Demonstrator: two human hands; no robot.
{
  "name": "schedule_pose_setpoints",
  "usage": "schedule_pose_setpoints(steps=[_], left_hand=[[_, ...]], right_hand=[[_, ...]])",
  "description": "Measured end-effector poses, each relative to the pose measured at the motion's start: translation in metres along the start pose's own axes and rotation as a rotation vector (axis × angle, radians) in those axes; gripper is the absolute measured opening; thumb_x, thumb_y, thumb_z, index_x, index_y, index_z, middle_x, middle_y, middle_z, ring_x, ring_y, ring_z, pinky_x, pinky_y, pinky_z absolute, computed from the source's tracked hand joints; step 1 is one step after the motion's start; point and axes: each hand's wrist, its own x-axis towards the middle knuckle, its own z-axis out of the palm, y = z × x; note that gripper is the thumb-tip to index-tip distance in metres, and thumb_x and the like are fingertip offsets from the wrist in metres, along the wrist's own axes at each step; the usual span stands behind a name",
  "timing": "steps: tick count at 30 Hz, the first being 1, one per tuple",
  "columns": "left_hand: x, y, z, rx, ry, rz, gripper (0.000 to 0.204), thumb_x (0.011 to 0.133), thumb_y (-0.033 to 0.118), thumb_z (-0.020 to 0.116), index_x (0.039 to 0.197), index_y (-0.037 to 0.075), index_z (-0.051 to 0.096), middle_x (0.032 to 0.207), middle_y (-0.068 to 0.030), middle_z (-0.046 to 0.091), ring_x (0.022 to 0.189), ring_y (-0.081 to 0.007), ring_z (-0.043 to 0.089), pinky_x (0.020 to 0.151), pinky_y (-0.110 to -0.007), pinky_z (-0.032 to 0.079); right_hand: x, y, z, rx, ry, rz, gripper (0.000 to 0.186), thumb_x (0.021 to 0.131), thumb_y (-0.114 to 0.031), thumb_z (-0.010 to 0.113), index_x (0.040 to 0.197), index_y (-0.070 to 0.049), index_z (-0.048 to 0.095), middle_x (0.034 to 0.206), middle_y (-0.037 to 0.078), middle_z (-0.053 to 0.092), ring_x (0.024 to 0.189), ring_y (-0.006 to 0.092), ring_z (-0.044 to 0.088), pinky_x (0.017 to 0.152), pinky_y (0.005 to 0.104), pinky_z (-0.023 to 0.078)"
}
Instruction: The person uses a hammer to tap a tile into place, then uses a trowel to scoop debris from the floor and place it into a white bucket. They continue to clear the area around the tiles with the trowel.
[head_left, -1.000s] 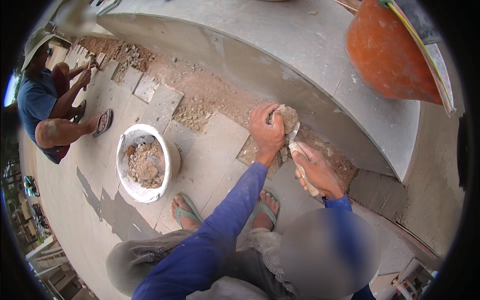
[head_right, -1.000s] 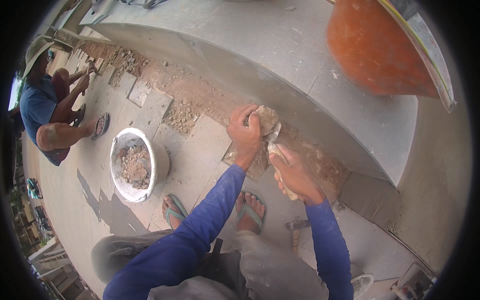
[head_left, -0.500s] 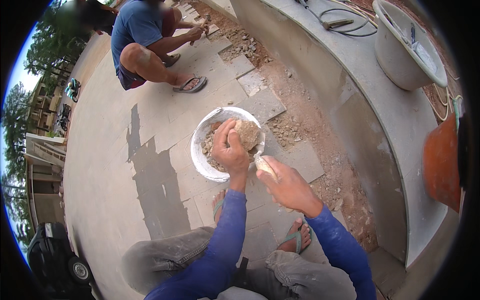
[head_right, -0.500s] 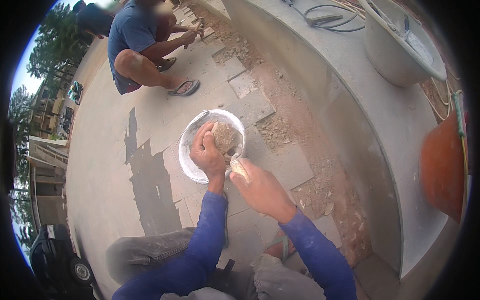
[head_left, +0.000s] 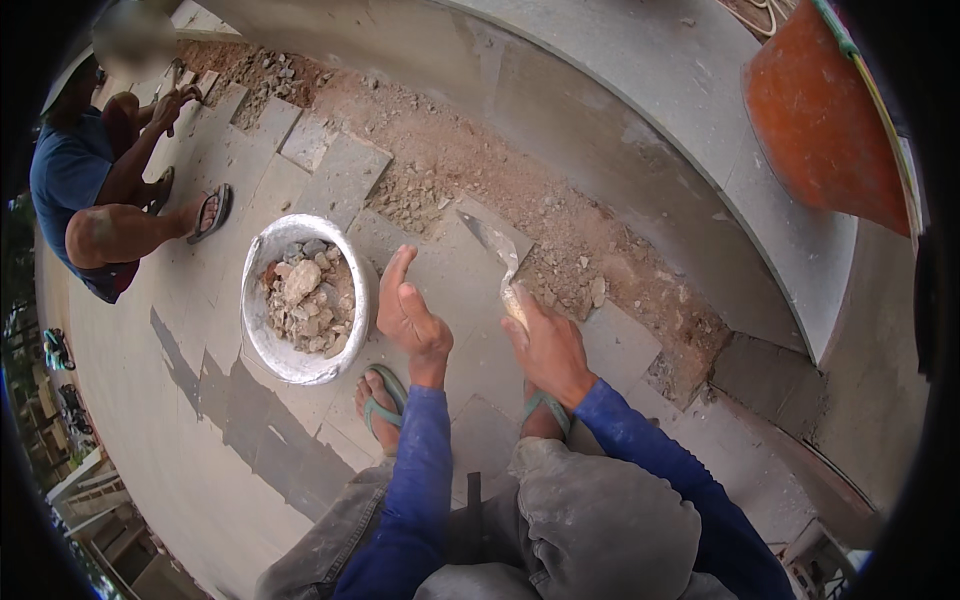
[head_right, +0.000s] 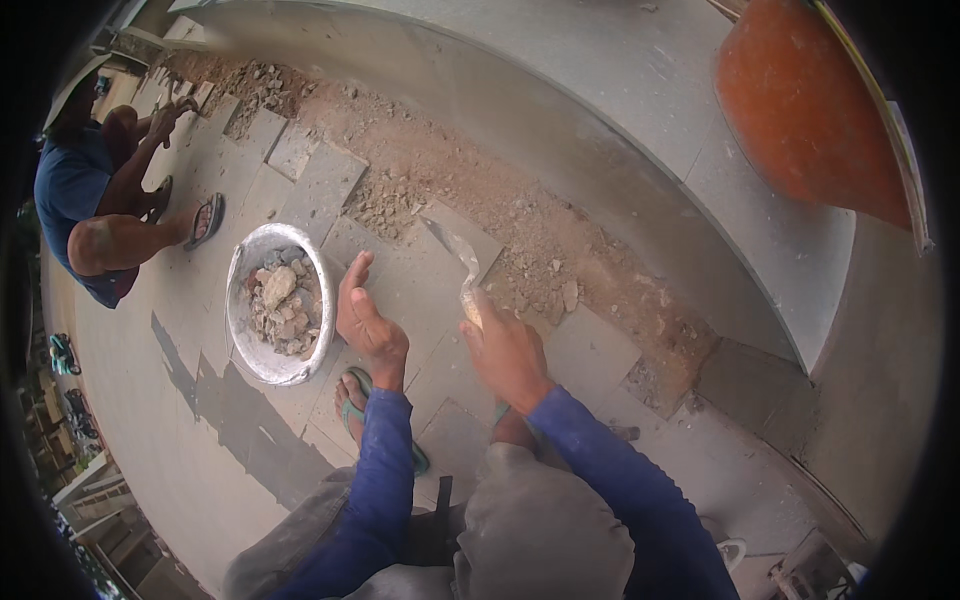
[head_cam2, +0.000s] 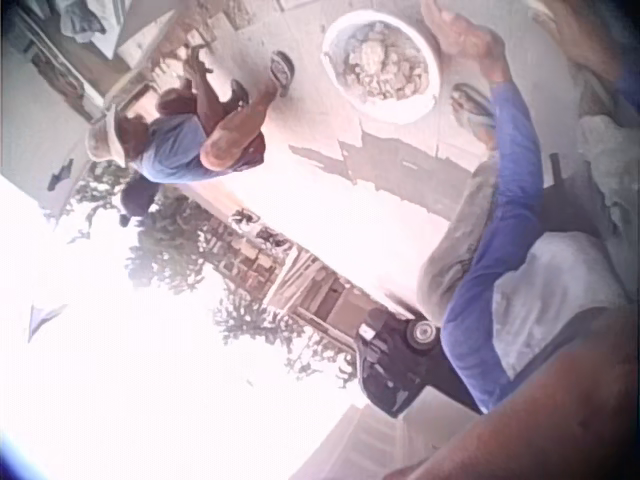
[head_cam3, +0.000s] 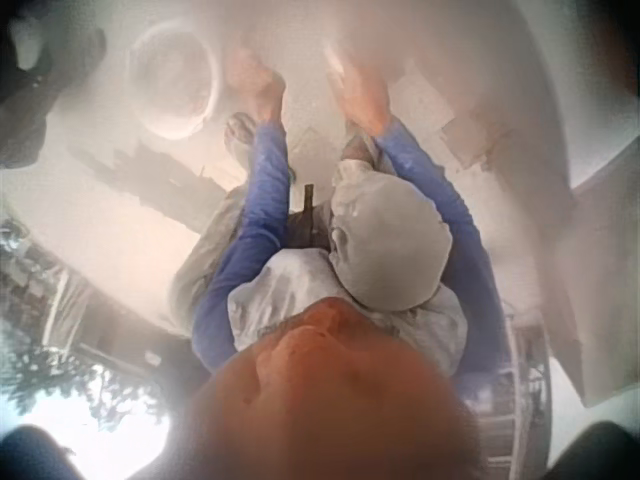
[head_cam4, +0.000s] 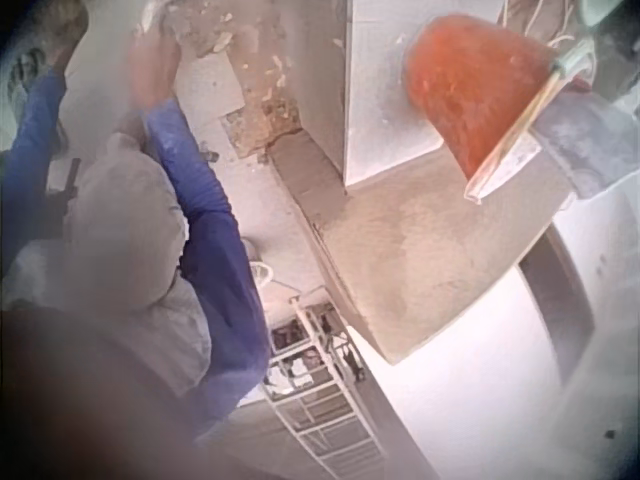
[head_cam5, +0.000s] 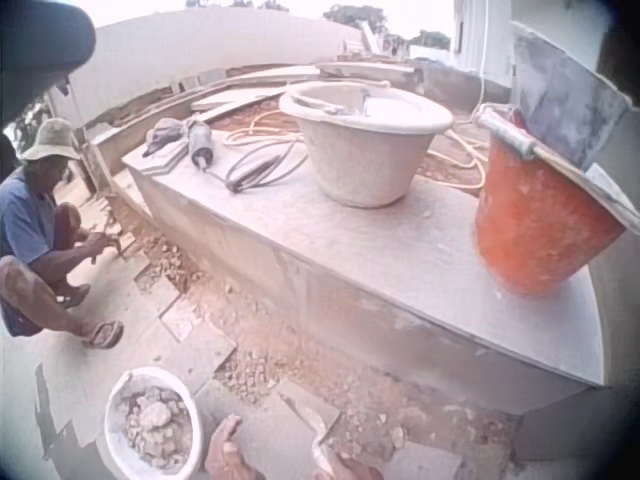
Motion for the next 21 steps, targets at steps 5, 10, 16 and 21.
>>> schedule_pose_setpoints(steps=[5, 10, 16, 21], left_hand=[[-0.075, -0.080, 0.005, 0.465, -0.175, -0.282, 0.056, 0.104, 0.032, 0.039, 0.143, -0.007, 0.047, 0.149, -0.0261, 0.044, 0.142, -0.0385, 0.038, 0.117, -0.051, 0.027], [-0.078, -0.071, 0.042, 0.857, -0.558, -0.337, 0.073, 0.103, 0.037, 0.044, 0.156, -0.007, 0.022, 0.166, -0.0256, 0.011, 0.155, -0.0392, 0.001, 0.122, -0.059, 0.003], [-0.052, -0.048, 0.114, 0.180, -0.859, 0.139, 0.067, 0.105, 0.039, 0.041, 0.155, -0.003, 0.028, 0.164, -0.0221, 0.025, 0.154, -0.0376, 0.016, 0.123, -0.056, 0.008], [-0.055, -0.025, 0.142, 0.292, -0.719, 0.057, 0.064, 0.106, 0.038, 0.039, 0.156, 0.000, 0.027, 0.164, -0.0196, 0.026, 0.154, -0.0377, 0.017, 0.124, -0.056, 0.007]], right_hand=[[-0.040, 0.021, 0.015, 0.074, -0.212, 0.045, 0.050, 0.097, -0.029, 0.062, 0.139, -0.004, 0.053, 0.099, 0.027, 0.069, 0.092, 0.0457, 0.068, 0.081, 0.0518, 0.053], [-0.040, 0.052, -0.005, 0.085, -0.024, 0.264, 0.051, 0.095, -0.026, 0.064, 0.142, -0.009, 0.054, 0.108, 0.024, 0.071, 0.100, 0.0433, 0.068, 0.085, 0.0492, 0.053], [0.019, 0.077, -0.077, -0.142, 0.118, 0.132, 0.049, 0.097, -0.029, 0.063, 0.144, -0.016, 0.054, 0.124, 0.025, 0.064, 0.113, 0.0421, 0.063, 0.092, 0.0475, 0.051], [0.070, 0.162, -0.087, -0.560, 0.179, -0.073, 0.045, 0.097, -0.033, 0.061, 0.141, -0.027, 0.057, 0.122, 0.022, 0.063, 0.104, 0.0384, 0.066, 0.091, 0.0518, 0.050]])
